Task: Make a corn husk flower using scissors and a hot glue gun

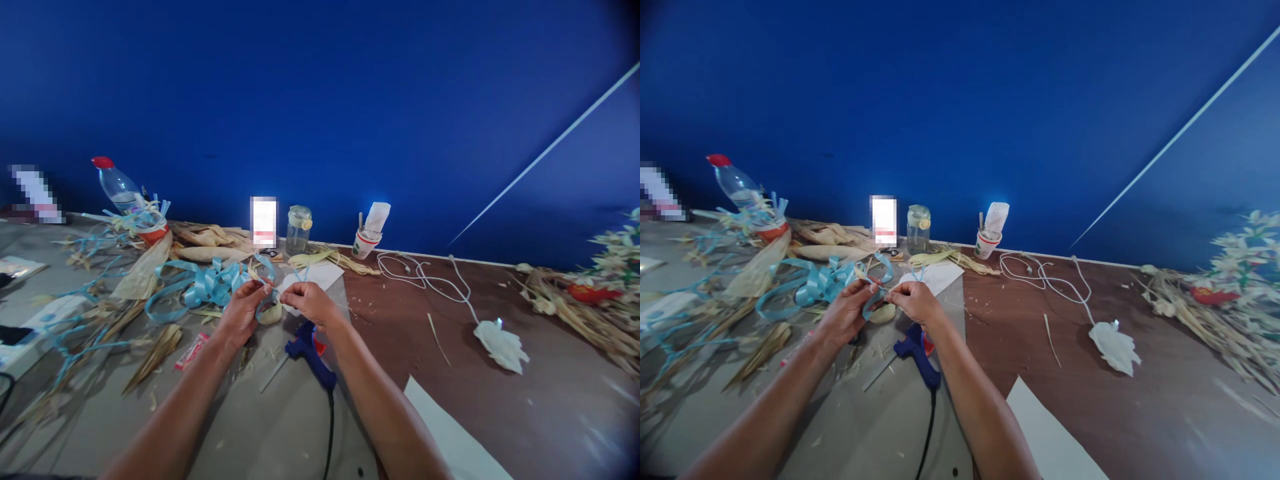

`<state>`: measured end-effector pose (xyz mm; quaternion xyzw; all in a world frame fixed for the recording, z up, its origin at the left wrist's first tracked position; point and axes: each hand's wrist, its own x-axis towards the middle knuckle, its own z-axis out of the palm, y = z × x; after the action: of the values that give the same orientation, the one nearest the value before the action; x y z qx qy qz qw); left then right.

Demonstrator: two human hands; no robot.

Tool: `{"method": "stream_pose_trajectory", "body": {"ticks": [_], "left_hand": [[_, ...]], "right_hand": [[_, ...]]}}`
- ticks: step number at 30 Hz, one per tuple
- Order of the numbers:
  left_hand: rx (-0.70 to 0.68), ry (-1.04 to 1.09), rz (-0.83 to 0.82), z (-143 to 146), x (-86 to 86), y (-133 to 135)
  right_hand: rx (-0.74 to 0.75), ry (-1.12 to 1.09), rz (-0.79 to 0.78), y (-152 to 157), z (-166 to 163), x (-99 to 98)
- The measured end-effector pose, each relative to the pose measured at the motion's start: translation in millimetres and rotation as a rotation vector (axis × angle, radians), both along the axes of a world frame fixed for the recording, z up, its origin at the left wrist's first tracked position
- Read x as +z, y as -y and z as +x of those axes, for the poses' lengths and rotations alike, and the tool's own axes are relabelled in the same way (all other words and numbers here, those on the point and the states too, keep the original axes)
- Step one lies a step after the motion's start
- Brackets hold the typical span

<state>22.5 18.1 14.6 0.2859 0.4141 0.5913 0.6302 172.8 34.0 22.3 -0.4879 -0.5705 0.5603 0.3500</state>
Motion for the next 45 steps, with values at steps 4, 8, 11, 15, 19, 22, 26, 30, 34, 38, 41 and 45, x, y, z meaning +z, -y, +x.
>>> {"method": "stream_pose_trajectory", "body": {"ticks": [4,8,11,15,19,22,26,30,34,38,41,45], "left_hand": [[0.061,-0.006,0.01,-2,5.4,-1],[0.084,-0.008,0.014,-2,7.3,-1],[0.095,0.003,0.007,-2,6.0,-2],[0.12,0.016,-0.01,-4,3.8,-3],[0.115,0.029,0.003,-6,1.6,-4],[0.097,0.032,0.009,-7,-0.1,-6],[0.093,0.047,0.002,-8,-1.7,-6],[0.088,0.074,0.008,-6,-0.2,-5],[0.072,0.069,0.039,-4,2.1,-3],[0.051,0.059,0.066,-2,-0.8,-2],[0.022,0.045,0.093,0,-4.1,0],[-0.077,0.077,0.085,0,-2.8,3]], "right_hand": [[0.028,0.054,0.04,-2,5,-1.8],[-0.012,0.185,0.093,-4,6,-1.5],[-0.111,0.212,0.147,-6,6,-0.9],[-0.16,0.193,0.216,-7,8,-0.7],[-0.105,0.157,0.223,-7,11,1.7],[-0.069,0.153,0.211,-9,16,4.8],[-0.137,0.201,0.252,-15,32,8.0],[-0.151,0.172,0.261,-11,39,10.1],[-0.024,0.026,0.143,6,19,11.0],[-0.044,-0.105,0.092,16,-8,7.1],[-0.102,-0.148,0.099,16,-17,1.9],[-0.128,-0.19,0.071,12,-10,1.3]]}}
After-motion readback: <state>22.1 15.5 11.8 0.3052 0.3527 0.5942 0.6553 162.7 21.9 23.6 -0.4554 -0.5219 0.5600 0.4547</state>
